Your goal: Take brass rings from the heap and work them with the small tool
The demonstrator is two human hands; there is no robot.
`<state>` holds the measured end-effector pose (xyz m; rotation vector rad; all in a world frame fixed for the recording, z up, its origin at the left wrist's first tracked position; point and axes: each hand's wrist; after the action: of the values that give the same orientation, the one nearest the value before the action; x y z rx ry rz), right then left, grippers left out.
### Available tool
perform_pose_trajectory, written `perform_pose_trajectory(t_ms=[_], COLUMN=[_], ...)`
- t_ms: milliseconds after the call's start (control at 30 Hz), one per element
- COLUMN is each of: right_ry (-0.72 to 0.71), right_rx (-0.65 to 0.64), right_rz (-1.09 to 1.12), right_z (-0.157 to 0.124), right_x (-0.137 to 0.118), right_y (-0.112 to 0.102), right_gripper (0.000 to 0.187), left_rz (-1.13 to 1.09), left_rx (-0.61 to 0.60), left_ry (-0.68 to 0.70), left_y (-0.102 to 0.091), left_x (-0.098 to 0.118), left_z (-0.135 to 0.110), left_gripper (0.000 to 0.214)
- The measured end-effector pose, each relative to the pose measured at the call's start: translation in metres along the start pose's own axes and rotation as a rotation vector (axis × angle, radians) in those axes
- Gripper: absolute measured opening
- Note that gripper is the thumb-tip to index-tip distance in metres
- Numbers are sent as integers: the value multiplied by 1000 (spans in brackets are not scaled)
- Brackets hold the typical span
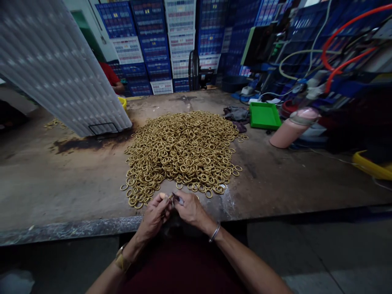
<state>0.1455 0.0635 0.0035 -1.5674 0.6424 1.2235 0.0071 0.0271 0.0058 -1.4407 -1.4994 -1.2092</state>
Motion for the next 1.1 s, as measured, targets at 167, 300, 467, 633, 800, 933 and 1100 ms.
perform_pose_trajectory(t_ms=[167, 300, 467, 633, 800, 933, 1100], right_ry=[-57, -70, -73, -77, -45, 44, 86], right_rx=[-79, -90, -125, -148, 14, 242, 237], right_rz=[-136, -169, -164, -248, -421, -451, -466], right_z=[-4, -4, -3, -1, -1, -8, -23], right_x=[2, -1, 0, 7, 16, 29, 37], right_y=[1, -1, -2, -5, -24, -46, -54], right_gripper=[11, 10, 12, 18, 20, 16, 16], left_rz=[79, 142, 181, 151, -119, -259, -341], left_rx=[-19, -7, -3, -33, -123, -75, -61], left_ry=[39, 62, 98, 73, -18, -41, -67], left_y=[-2, -3, -5, -3, 1, -3, -5], left_x=[1, 7, 7, 11, 23, 20, 12], left_z=[-1, -2, -1, -9, -16, -7, -1], left_gripper=[32, 33, 35, 35, 29, 29, 25])
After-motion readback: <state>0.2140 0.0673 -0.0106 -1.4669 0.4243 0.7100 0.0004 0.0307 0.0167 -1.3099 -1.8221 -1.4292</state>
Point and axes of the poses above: each hand's wrist, its own z-axis towards the middle knuckle, its own y-axis out of the palm, x = y × z, and after that the axes turned 10 degrees about z, right-handed
